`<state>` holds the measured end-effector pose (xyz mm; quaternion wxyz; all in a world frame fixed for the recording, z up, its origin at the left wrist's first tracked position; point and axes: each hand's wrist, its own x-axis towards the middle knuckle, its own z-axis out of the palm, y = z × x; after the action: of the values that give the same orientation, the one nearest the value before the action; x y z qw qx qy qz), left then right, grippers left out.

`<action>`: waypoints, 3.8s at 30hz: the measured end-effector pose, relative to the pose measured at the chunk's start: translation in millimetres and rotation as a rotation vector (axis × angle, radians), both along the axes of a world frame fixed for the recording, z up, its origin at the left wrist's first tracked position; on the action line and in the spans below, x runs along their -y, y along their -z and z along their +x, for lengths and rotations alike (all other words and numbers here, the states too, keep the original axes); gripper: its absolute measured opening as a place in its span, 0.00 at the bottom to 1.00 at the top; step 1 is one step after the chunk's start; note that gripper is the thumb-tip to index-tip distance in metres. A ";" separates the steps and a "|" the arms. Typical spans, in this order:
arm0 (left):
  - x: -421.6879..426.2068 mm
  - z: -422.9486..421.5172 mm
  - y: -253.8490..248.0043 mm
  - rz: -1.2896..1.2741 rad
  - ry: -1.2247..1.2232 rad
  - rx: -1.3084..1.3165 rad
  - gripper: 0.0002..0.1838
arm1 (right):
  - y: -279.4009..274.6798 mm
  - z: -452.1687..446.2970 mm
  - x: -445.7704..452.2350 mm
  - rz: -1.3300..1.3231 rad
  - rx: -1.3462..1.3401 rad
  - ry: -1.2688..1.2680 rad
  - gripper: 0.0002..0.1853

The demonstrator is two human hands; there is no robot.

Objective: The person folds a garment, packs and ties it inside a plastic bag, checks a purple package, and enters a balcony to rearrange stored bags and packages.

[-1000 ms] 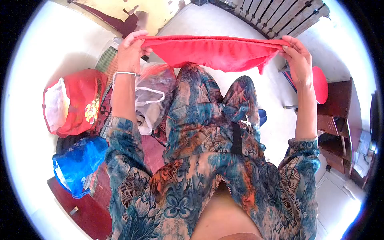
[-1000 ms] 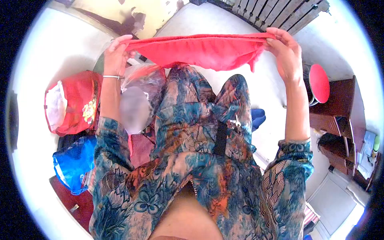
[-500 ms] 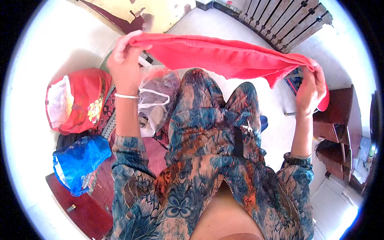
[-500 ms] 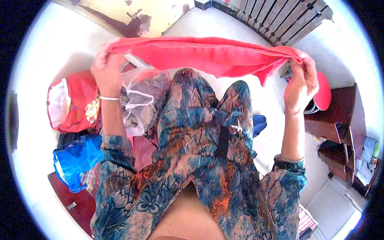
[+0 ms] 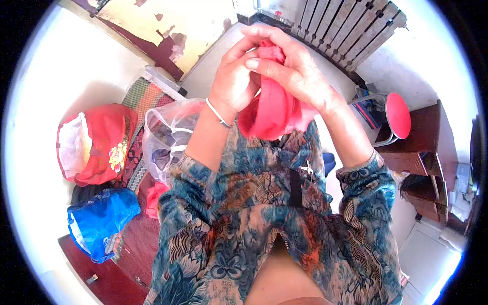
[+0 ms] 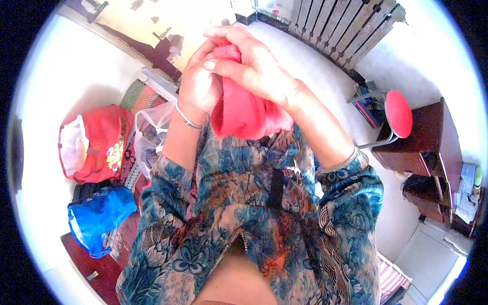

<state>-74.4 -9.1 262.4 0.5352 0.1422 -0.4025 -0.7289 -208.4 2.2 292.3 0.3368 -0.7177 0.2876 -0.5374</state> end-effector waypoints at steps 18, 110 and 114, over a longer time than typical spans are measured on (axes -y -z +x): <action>-26.1 16.6 60.3 -0.485 -0.148 1.181 0.28 | 24.2 -40.6 6.6 0.063 -0.175 0.345 0.15; -53.7 111.9 153.2 -0.232 -0.656 1.434 0.18 | 190.1 -21.8 -41.6 0.788 0.062 0.165 0.15; -38.1 120.6 201.1 -0.176 -0.735 1.578 0.21 | 248.6 -4.2 -44.5 0.984 -0.111 0.208 0.25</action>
<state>46.2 29.1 61.3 0.3106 0.6841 -0.6390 -0.1651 -212.6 46.7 43.7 0.5642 -0.4689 0.5942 -0.3298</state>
